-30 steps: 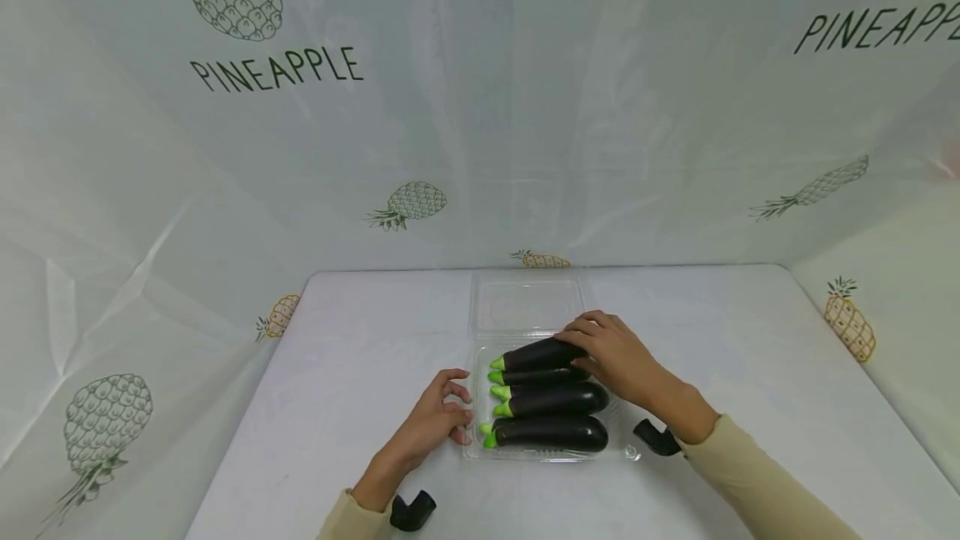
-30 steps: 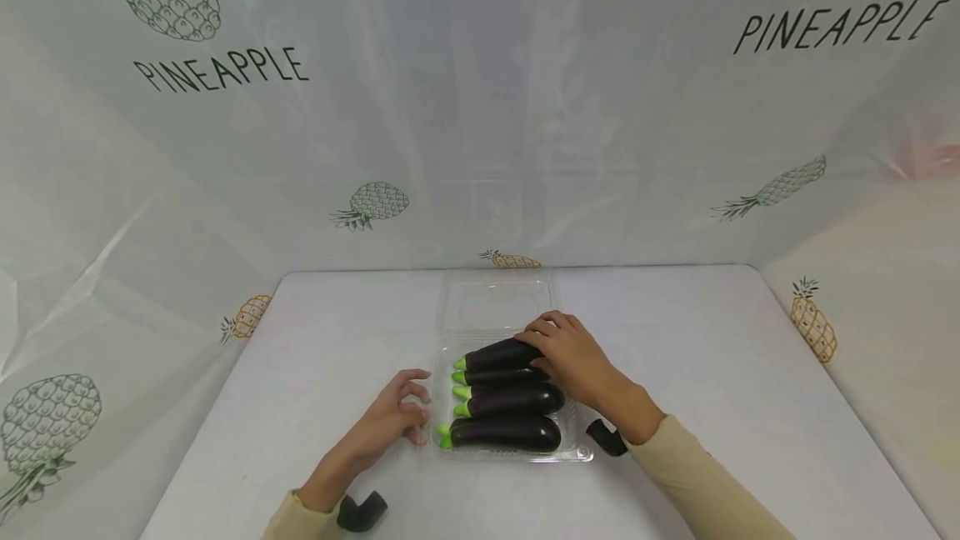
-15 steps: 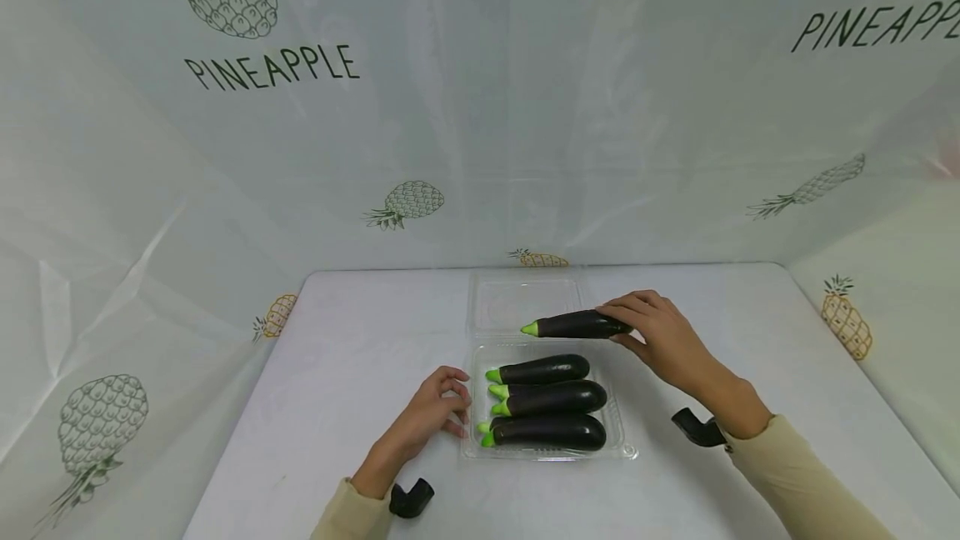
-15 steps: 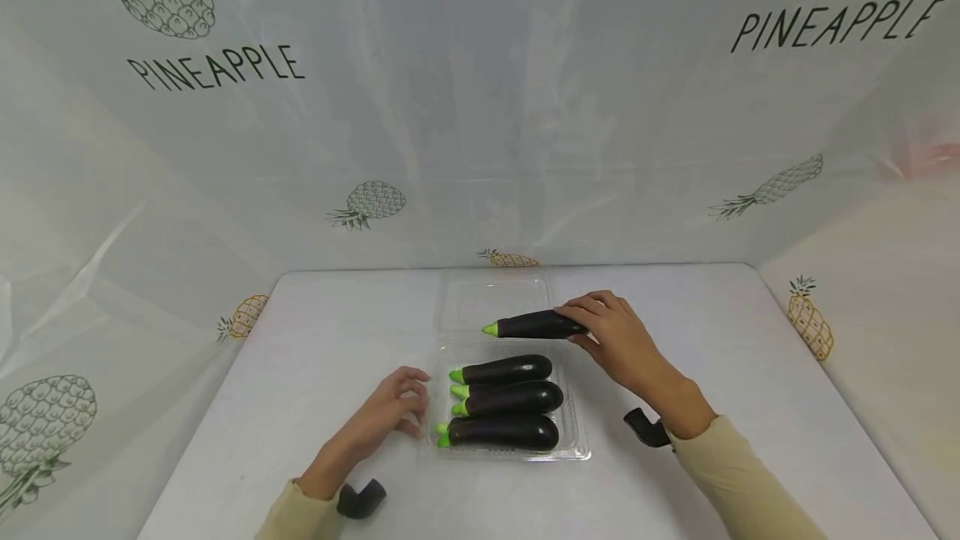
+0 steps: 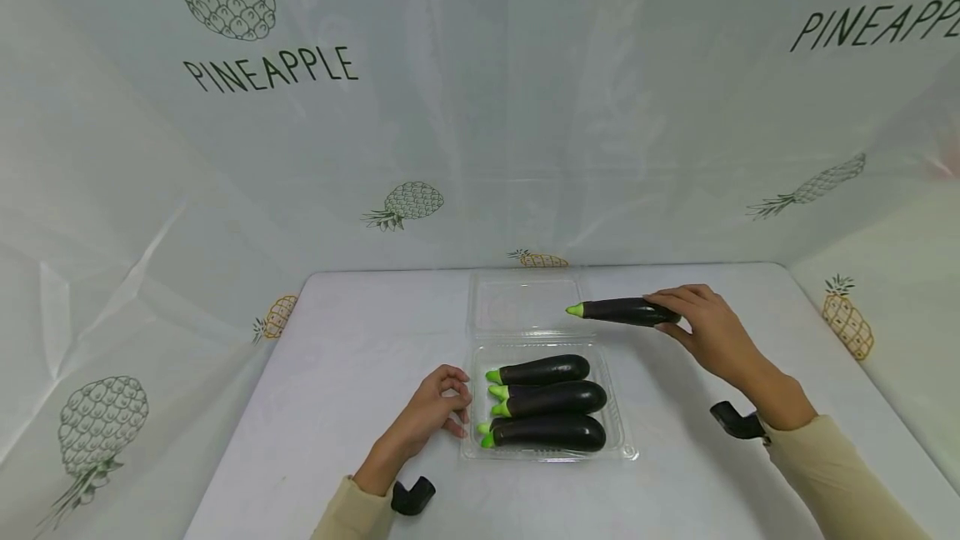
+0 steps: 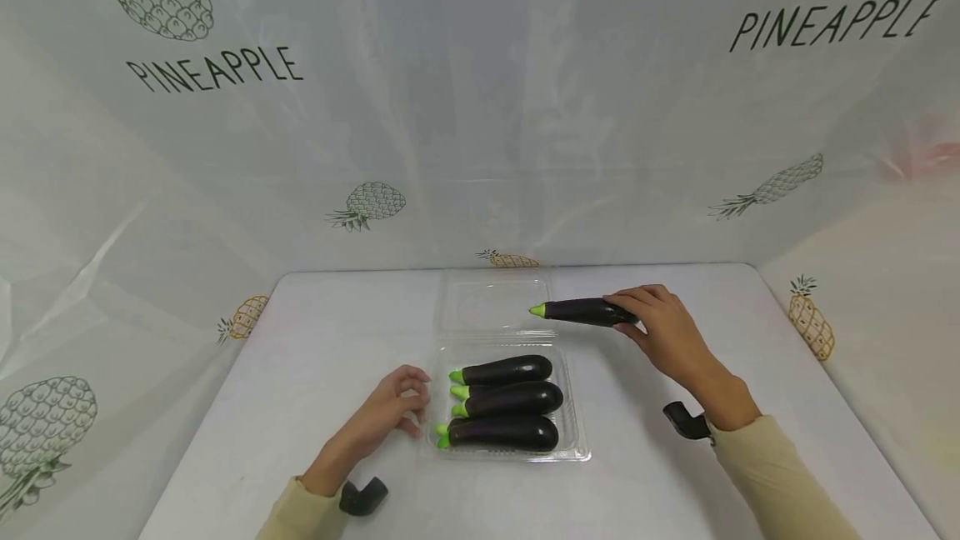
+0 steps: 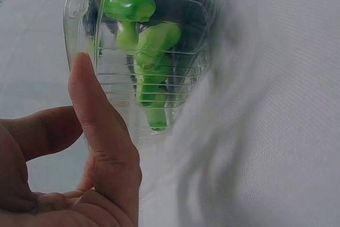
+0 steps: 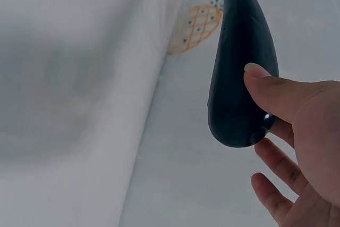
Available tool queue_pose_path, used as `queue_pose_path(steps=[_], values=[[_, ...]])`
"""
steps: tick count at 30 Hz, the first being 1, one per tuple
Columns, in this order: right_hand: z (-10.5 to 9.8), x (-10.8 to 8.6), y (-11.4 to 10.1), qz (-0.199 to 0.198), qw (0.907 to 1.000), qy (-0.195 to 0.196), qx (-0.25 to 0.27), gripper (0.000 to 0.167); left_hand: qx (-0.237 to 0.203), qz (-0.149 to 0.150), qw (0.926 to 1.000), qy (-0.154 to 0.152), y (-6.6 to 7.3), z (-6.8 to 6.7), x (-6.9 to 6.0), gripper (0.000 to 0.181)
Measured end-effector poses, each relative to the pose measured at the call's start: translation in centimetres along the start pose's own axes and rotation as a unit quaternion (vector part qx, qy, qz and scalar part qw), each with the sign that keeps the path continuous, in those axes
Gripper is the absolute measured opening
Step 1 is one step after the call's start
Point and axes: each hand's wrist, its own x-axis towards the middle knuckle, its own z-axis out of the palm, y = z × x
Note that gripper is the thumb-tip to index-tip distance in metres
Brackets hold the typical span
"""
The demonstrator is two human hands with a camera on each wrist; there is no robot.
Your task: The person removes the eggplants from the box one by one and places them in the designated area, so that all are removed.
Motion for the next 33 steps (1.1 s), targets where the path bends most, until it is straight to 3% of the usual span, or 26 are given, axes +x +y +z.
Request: queue_pose_path(steps=[8, 22, 33], values=[[0.2, -1.0, 2.4, 0.024, 0.9996, -0.010, -0.009, 0.056, -0.001, 0.005, 1.0000, 0.000, 0.0, -0.1, -0.1, 0.030], [0.3, -2.2, 4.8, 0.065, 0.9971, -0.038, -0.005, 0.051, -0.009, 0.011, 0.9999, -0.003, -0.3, -0.1, 0.1, 0.031], [1.3, -3.1, 6.1, 0.106, 0.9905, -0.088, -0.001, 0.050, -0.014, 0.013, 0.9998, -0.009, -0.6, -0.2, 0.3, 0.032]])
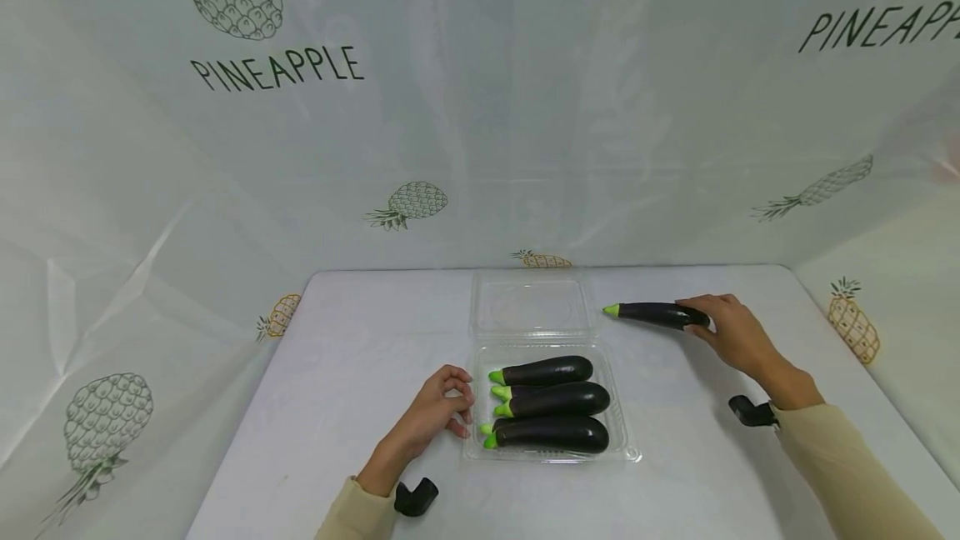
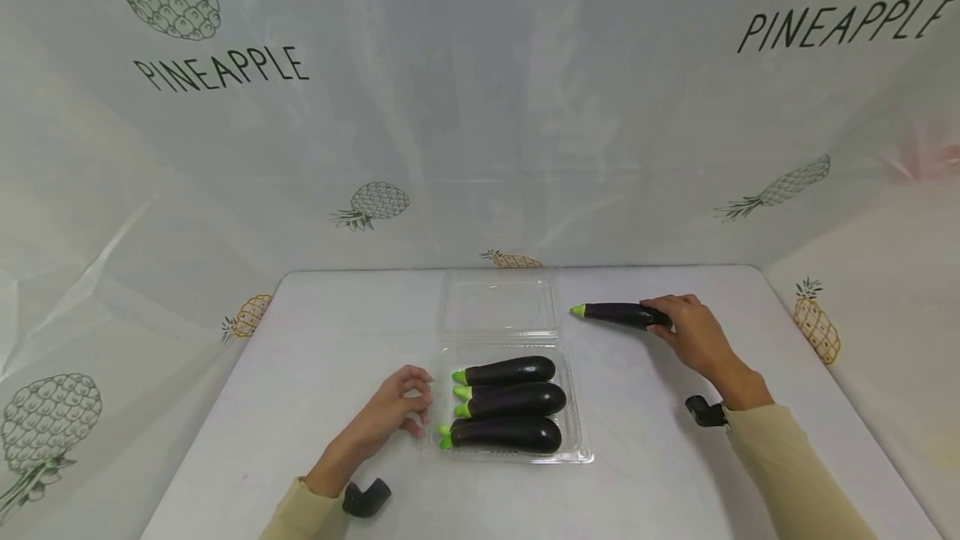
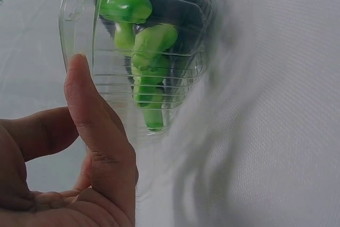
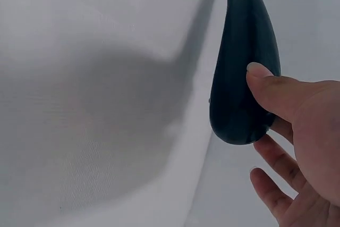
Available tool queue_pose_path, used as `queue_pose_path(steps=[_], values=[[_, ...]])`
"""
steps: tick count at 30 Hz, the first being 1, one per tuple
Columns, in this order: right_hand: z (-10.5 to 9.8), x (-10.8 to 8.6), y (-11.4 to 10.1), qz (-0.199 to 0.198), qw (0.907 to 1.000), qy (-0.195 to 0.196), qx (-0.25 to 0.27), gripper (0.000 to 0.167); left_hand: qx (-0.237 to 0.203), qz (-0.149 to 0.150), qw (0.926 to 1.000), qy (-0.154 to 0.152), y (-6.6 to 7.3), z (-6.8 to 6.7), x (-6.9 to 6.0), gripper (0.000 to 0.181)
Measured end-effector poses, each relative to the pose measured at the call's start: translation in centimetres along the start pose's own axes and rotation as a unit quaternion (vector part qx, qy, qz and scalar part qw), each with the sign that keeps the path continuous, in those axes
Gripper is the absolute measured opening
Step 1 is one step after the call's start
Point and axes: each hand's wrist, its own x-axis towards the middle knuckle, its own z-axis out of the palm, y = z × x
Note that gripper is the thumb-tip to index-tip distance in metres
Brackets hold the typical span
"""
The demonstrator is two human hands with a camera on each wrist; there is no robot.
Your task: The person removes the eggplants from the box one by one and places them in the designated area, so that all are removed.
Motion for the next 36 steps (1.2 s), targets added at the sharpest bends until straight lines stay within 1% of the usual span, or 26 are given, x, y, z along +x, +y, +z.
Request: queue_pose_path(steps=[7, 15, 26, 32, 36], values=[[0.8, 0.9, 0.9, -0.001, 0.9999, -0.017, 0.002, 0.048, -0.004, 0.000, 1.0000, -0.001, 0.0, 0.0, -0.1, 0.032], [1.3, 1.8, 1.8, 0.008, 0.9995, -0.031, 0.003, 0.047, -0.003, 0.001, 1.0000, -0.004, 0.1, 0.1, 0.0, 0.031], [1.9, 2.3, 2.2, 0.014, 0.9987, -0.049, -0.007, 0.046, -0.004, 0.000, 1.0000, -0.004, 0.2, 0.2, -0.1, 0.031], [1.7, 2.3, 1.2, 0.015, 0.9982, -0.057, -0.012, 0.048, -0.005, 0.000, 1.0000, -0.003, 0.3, 0.1, -0.1, 0.031], [1.4, 2.2, -0.1, 0.002, 0.9984, -0.055, -0.013, 0.049, -0.005, -0.001, 1.0000, -0.002, 0.2, 0.0, -0.2, 0.032]])
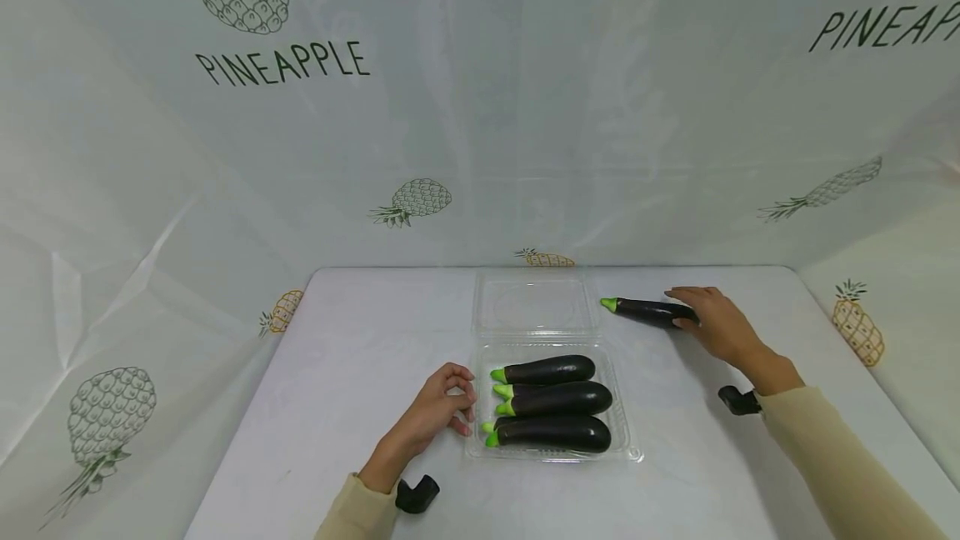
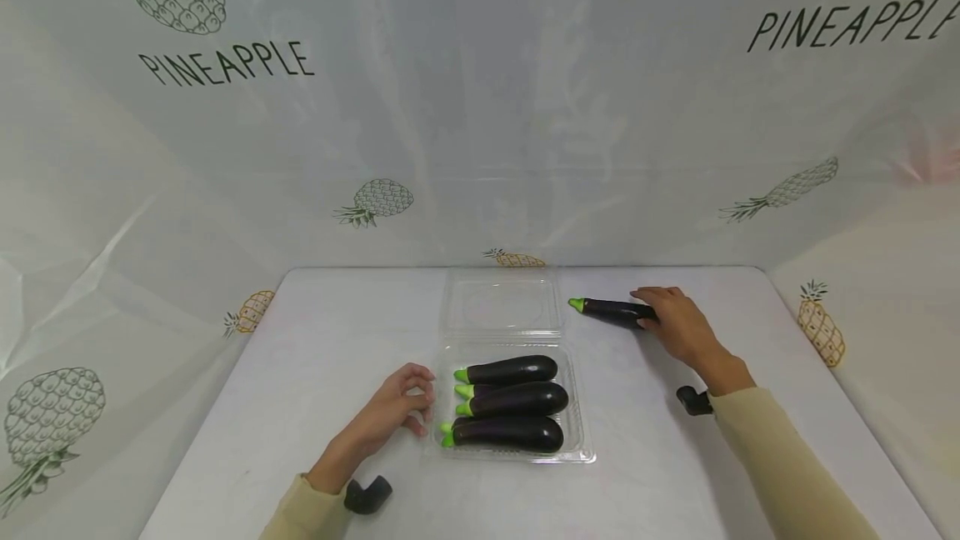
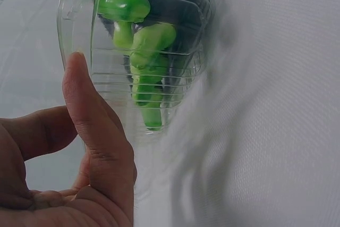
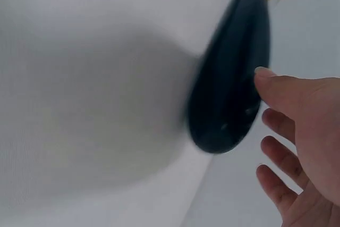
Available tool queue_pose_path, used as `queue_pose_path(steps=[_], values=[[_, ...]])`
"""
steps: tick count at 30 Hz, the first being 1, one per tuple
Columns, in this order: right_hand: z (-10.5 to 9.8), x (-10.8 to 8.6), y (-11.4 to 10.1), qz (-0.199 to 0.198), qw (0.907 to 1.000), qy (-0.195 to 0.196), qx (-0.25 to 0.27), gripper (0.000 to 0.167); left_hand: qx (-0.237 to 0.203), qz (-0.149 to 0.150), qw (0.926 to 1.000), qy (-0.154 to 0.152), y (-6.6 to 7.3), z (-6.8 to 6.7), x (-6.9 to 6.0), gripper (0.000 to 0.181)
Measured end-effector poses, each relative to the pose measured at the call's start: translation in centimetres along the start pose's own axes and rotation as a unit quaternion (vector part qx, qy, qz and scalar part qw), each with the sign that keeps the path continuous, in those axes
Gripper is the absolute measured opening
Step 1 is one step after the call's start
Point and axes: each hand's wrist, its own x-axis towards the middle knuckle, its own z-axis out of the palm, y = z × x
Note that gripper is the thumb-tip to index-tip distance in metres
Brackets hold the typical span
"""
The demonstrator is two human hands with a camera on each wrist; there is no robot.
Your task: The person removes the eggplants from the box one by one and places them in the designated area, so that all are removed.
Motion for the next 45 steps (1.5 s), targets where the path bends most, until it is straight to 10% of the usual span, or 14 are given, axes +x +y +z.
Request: queue_pose_path(steps=[28, 45], values=[[-1.0, -2.0, -13.4, -0.190, 0.9811, 0.036, -0.002, 0.054, -0.005, 0.002, 1.0000, -0.001, -0.2, 0.0, 0.2, 0.031], [0.2, -2.7, -16.2, -0.237, 0.9715, -0.003, 0.003, 0.047, -0.006, 0.002, 1.0000, -0.002, -0.2, 0.0, 0.1, 0.032]])
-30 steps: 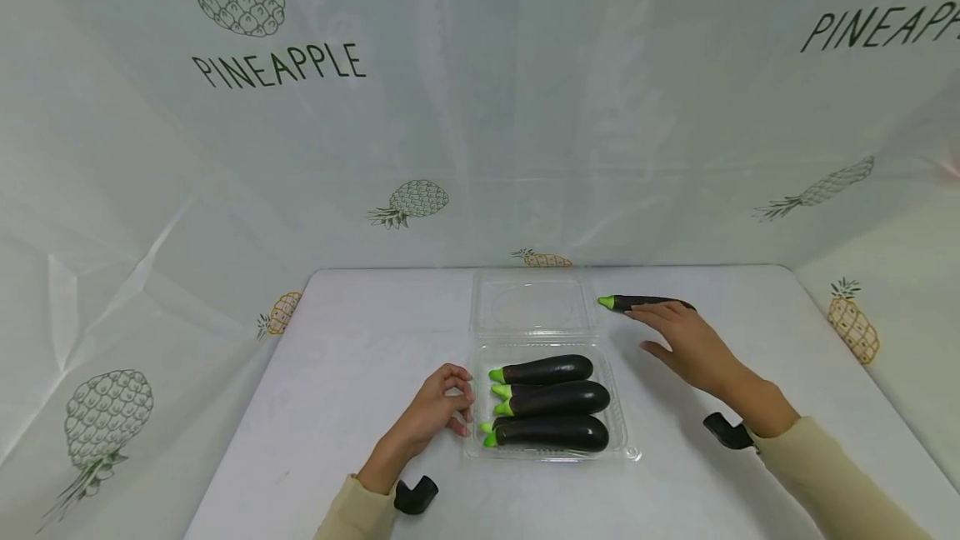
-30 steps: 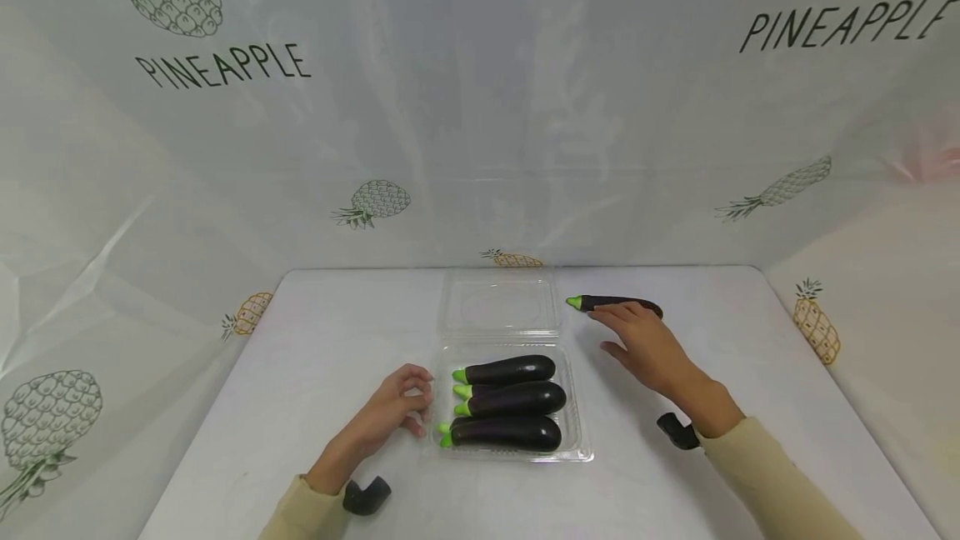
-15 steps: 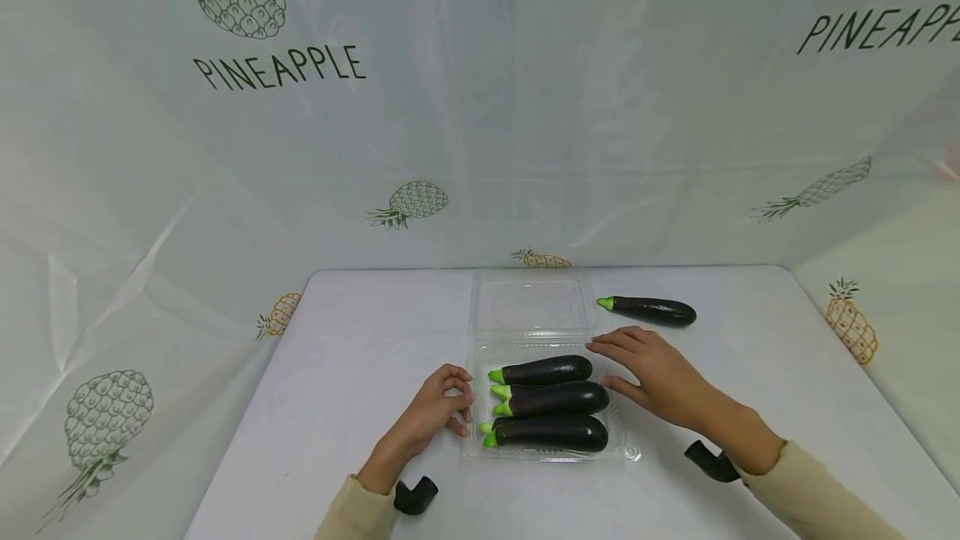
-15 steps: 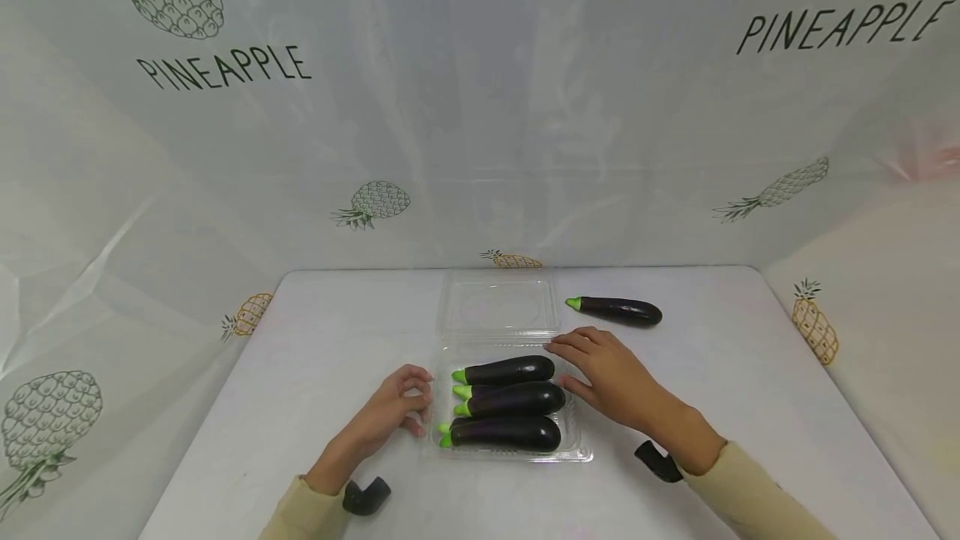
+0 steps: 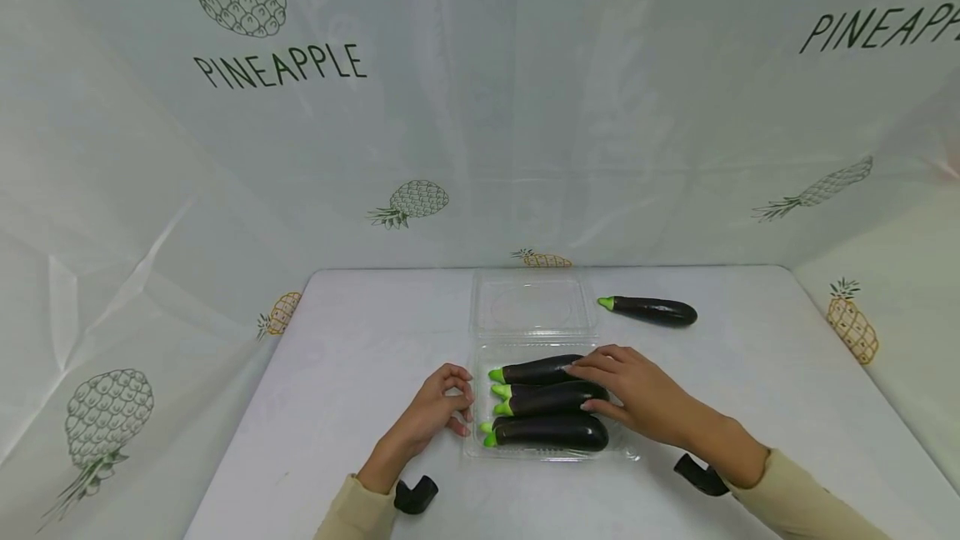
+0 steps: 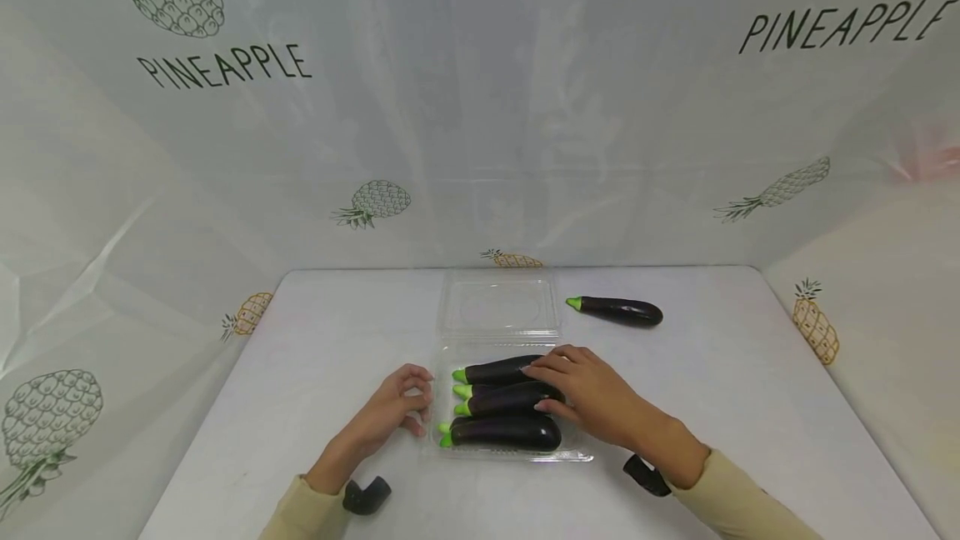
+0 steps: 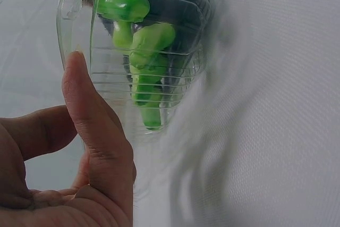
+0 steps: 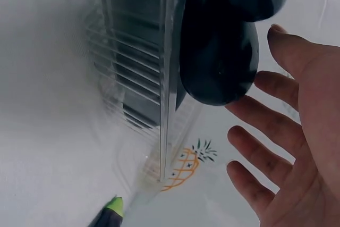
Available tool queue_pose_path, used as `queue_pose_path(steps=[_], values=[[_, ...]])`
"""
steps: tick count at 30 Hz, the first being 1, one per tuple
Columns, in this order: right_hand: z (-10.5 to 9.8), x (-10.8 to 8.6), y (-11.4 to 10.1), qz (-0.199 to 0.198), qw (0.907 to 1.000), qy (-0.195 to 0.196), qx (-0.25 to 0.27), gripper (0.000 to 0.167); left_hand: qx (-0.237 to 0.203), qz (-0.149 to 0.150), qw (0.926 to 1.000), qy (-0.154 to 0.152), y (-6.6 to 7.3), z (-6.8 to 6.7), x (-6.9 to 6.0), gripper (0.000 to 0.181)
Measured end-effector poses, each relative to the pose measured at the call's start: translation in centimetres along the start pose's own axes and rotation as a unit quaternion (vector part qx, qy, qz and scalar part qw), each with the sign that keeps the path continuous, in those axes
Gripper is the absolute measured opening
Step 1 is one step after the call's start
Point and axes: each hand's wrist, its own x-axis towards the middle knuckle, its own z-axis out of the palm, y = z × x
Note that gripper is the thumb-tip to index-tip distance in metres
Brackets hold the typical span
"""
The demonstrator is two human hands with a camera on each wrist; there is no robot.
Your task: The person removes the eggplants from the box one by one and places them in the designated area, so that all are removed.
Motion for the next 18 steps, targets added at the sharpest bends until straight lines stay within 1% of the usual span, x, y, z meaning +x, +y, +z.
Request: queue_pose_path(steps=[6, 18], values=[[0.47, 0.04, -0.02, -0.016, 0.9998, -0.007, 0.000, 0.046, 0.001, 0.000, 1.0000, 0.000, -0.02, 0.00, 0.04, 0.031], [0.53, 0.16, -0.16, -0.022, 0.9994, -0.026, 0.007, 0.043, 0.001, -0.001, 1.0000, 0.000, 0.08, 0.02, -0.07, 0.031]])
